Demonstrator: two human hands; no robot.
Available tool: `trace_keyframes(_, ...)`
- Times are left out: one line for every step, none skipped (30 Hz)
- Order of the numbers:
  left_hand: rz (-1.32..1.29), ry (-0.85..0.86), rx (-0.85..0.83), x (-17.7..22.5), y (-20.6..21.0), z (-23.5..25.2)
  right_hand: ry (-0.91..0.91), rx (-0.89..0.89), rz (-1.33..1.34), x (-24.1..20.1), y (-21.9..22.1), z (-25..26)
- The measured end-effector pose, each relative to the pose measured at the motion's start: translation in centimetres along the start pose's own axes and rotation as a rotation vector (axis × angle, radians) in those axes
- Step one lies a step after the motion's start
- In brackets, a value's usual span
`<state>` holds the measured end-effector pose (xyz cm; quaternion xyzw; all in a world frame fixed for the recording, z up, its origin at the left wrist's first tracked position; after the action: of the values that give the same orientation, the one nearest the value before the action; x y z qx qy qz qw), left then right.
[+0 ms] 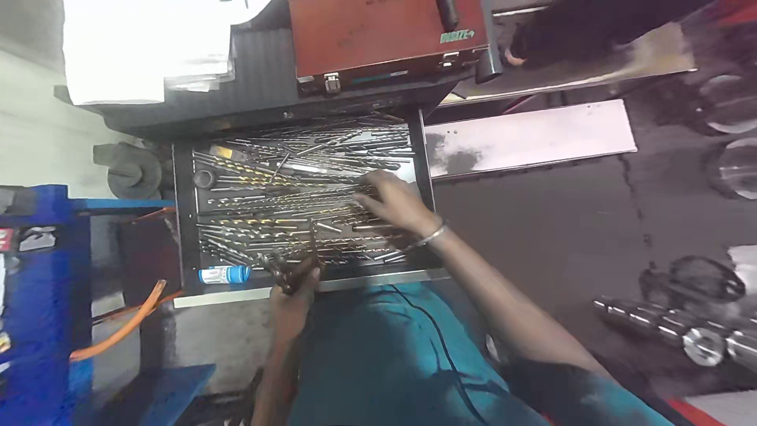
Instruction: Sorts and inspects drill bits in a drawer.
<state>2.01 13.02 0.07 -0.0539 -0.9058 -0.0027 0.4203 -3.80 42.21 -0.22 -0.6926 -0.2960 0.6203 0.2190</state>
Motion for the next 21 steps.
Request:
trace_keyframes(-0.001,0.001,0.019,0.2,-0.1,0.2,0.015,0.055,-0.109,1.7,-0.9,0.8)
trace_keyframes(0.005,-0.001,0.039,0.5,-0.3,0.3,0.029,0.108,-0.187,3.0,-1.7,1.4)
trace_keyframes(0.007,-0.004,0.062,0.9,-0.4,0.5,0.039,0.147,-0.25,4.0,-2.4,2.0)
trace_keyframes(0.011,-0.008,0.08,1.4,-0.4,0.5,0.048,0.157,-0.297,5.0,-2.7,2.6)
trace_keyframes(0.003,-0.007,0.089,1.8,-0.4,0.6,0.066,0.145,-0.338,6.0,-2.7,3.3)
trace_keyframes(-0.004,-0.009,0.088,2.2,-0.4,0.7,0.074,0.132,-0.368,6.7,-2.5,3.7)
trace_keyframes(-0.004,-0.008,0.088,2.6,-0.4,0.7,0.078,0.119,-0.404,7.1,-2.4,4.0)
trace_keyframes(-0.002,-0.003,0.084,2.9,-0.5,0.7,0.083,0.104,-0.439,7.2,-2.3,4.3)
trace_keyframes(-0.001,0.005,0.079,3.1,-0.5,0.8,0.093,0.087,-0.463,7.3,-2.4,4.7)
trace_keyframes(-0.006,0.006,0.066,3.1,-0.7,0.8,0.109,0.066,-0.465,7.4,-2.4,5.0)
trace_keyframes(-0.017,0.008,0.051,2.9,-0.8,0.9,0.134,0.04,-0.463,7.6,-2.4,5.3)
trace_keyframes(-0.029,0.008,0.039,2.8,-0.9,1.0,0.164,0.014,-0.455,8.0,-2.4,5.7)
trace_keyframes(-0.038,0.007,0.032,2.7,-0.9,1.1,0.193,-0.011,-0.437,8.3,-2.3,6.0)
trace_keyframes(-0.039,0.003,0.032,2.6,-1.0,1.2,0.217,-0.033,-0.419,8.5,-2.3,6.3)
trace_keyframes(-0.027,-0.002,0.04,2.4,-1.1,1.2,0.236,-0.049,-0.406,8.6,-2.2,6.4)
trace_keyframes(-0.006,-0.009,0.056,2.2,-1.3,1.3,0.245,-0.057,-0.395,8.5,-2.2,6.4)
trace_keyframes(0.015,-0.018,0.078,1.9,-1.5,1.2,0.238,-0.051,-0.389,8.4,-2.1,6.2)
trace_keyframes(0.035,-0.028,0.107,1.6,-1.8,1.2,0.22,-0.029,-0.391,8.2,-2.0,5.9)
trace_keyframes(0.05,-0.039,0.135,1.3,-2.1,1.2,0.19,0.006,-0.39,7.7,-1.9,5.6)
trace_keyframes(0.055,-0.049,0.159,0.9,-2.4,1.2,0.146,0.046,-0.38,6.8,-1.9,5.1)
trace_keyframes(0.061,-0.057,0.178,0.5,-2.7,1.2,0.097,0.092,-0.374,6.0,-1.8,4.6)
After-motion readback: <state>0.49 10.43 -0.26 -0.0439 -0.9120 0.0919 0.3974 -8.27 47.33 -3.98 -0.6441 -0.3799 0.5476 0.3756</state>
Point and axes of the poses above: each hand's wrist, its own z-axis towards the middle knuckle, its own y-axis out of the palm, x = y × z, the point moved 8 cm from there along z, towards the middle knuckle, and after that the axes turned 11 degrees about -y, right-handed, at the moved point
